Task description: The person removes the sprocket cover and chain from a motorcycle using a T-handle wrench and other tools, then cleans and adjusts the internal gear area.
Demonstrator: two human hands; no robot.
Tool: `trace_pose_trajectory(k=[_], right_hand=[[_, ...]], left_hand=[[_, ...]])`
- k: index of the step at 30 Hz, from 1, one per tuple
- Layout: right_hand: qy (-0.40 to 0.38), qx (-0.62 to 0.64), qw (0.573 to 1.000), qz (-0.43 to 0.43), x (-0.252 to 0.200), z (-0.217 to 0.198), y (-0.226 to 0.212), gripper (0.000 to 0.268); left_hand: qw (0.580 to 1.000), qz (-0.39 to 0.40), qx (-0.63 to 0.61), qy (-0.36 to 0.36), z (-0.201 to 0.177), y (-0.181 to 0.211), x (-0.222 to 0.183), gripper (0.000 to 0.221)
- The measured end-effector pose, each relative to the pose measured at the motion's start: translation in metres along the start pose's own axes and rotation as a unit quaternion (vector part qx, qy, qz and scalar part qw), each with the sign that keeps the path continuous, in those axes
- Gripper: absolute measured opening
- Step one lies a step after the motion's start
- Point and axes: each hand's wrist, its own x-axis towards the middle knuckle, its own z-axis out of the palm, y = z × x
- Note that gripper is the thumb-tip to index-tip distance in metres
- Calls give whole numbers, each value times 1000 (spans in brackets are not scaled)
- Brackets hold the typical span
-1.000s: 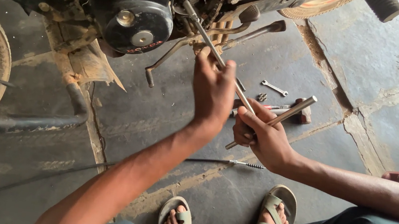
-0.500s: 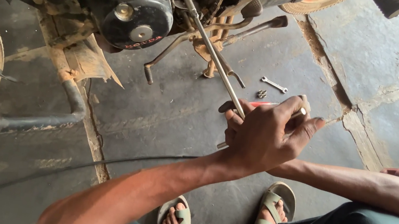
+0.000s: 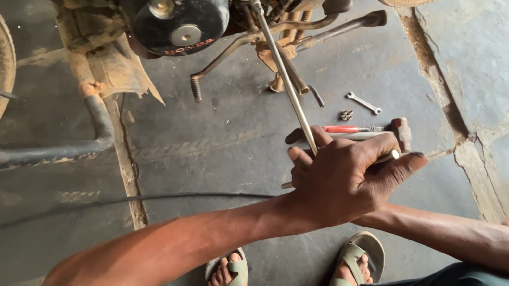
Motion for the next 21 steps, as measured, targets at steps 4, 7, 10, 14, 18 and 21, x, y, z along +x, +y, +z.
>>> trace_pose_trajectory(k=[4,7,10,14,18,21], right_hand=[[-11,-92,996,-15,-2,-5,-4,98],[63,9,998,5,-6,-5,-6,99],[-25,-520,850,-75,9,-9,-43,77],[57,-862,472,-175,-5,11,-68,46],[14,-853,432,-293,-4,34,-72,45],[15,-856,432,-284,-1,43,-84,51]], left_hand=[[999,6,-46,3,2,3,4,44],[997,19,-80,5,0,1,0,37],[961,168,-220,-13,-22,-8,-17,43],[958,200,-144,-144,-55,-26,-30,43],[934,145,-241,-220,-65,-22,-25,46],[890,67,-363,-268,-75,-14,-14,58]])
